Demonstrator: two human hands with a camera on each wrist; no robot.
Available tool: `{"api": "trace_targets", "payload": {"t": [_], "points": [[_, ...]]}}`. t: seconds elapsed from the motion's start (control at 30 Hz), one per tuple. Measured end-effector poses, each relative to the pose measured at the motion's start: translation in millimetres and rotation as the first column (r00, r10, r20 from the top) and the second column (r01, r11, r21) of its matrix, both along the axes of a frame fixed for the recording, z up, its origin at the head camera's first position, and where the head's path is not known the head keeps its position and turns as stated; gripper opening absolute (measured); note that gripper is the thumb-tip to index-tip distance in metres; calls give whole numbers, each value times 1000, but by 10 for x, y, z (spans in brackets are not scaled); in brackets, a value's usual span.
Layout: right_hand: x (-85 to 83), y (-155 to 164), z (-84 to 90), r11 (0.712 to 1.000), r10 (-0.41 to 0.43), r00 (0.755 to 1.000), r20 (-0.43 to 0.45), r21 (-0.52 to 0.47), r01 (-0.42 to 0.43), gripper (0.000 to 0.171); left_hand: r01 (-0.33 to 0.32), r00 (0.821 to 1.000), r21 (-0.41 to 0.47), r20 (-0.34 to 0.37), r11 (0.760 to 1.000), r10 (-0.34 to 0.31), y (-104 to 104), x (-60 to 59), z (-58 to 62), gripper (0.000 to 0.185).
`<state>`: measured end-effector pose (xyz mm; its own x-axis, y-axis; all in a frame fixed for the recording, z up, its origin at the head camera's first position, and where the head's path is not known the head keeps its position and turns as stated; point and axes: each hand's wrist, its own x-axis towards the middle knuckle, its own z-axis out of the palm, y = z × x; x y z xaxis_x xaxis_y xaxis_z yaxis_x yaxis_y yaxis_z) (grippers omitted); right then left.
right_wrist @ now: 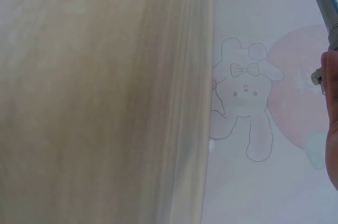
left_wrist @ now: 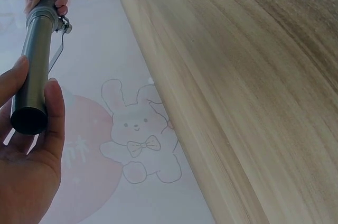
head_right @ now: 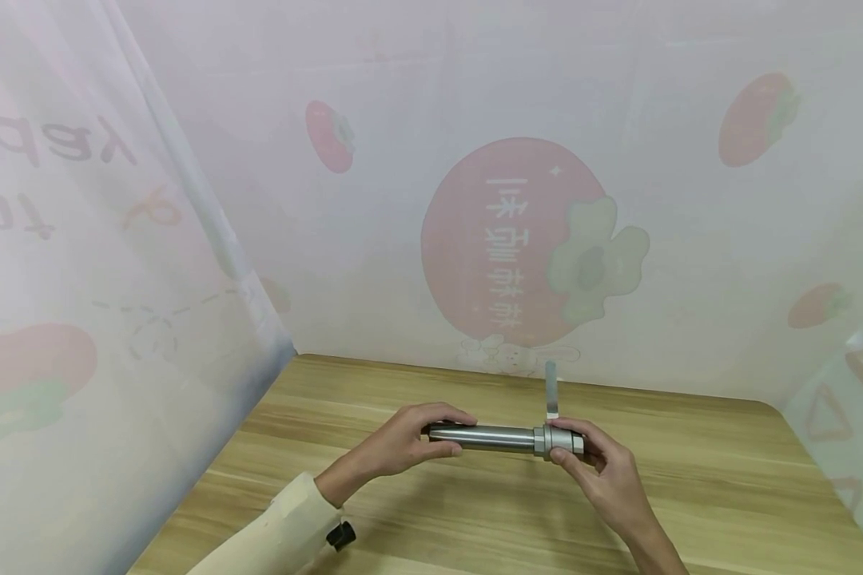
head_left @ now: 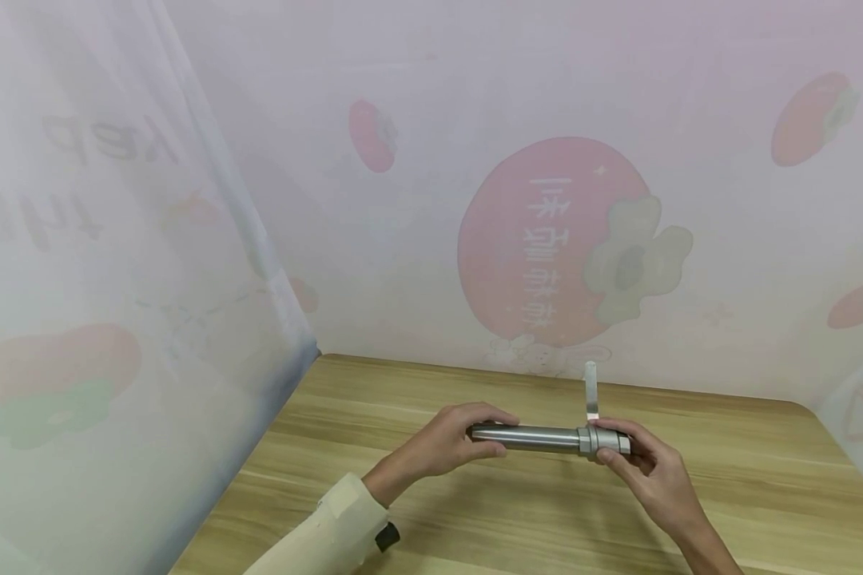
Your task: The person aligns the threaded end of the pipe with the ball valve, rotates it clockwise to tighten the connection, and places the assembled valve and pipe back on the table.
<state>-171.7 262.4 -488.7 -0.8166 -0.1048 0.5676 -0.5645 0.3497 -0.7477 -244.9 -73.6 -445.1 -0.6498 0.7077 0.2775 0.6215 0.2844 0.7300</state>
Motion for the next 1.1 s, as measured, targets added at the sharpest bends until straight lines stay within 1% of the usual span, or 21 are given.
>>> {"api": "trace_targets", "payload": {"t": [0.33, 0.6, 0.7, 0.9, 1.1], "points": [[-3, -1, -11, 1000, -7, 1000, -7, 7, 7, 43, -8, 1000, -22, -31, 1000, 7, 14, 10, 13, 47], [8, -29, 12, 1000, -4, 999, -39, -1, 4, 45, -23, 999, -23, -47, 999, 22, 11, 12, 5, 49], [13, -33, 17, 1000, -4, 999, -44, -3, 4, 45, -37, 998, -30, -43, 999, 35, 5, 19, 7, 50], [5, -21, 8, 1000, -4, 1000, -13, 2, 4, 42, -63, 998, -61, -21, 996, 62, -4, 23, 8, 51], [20, -38, 23, 1000, 9, 999, -35, -12, -10, 44, -82, 997, -90, -10, 993, 81, -2, 29, 13, 51]]}}
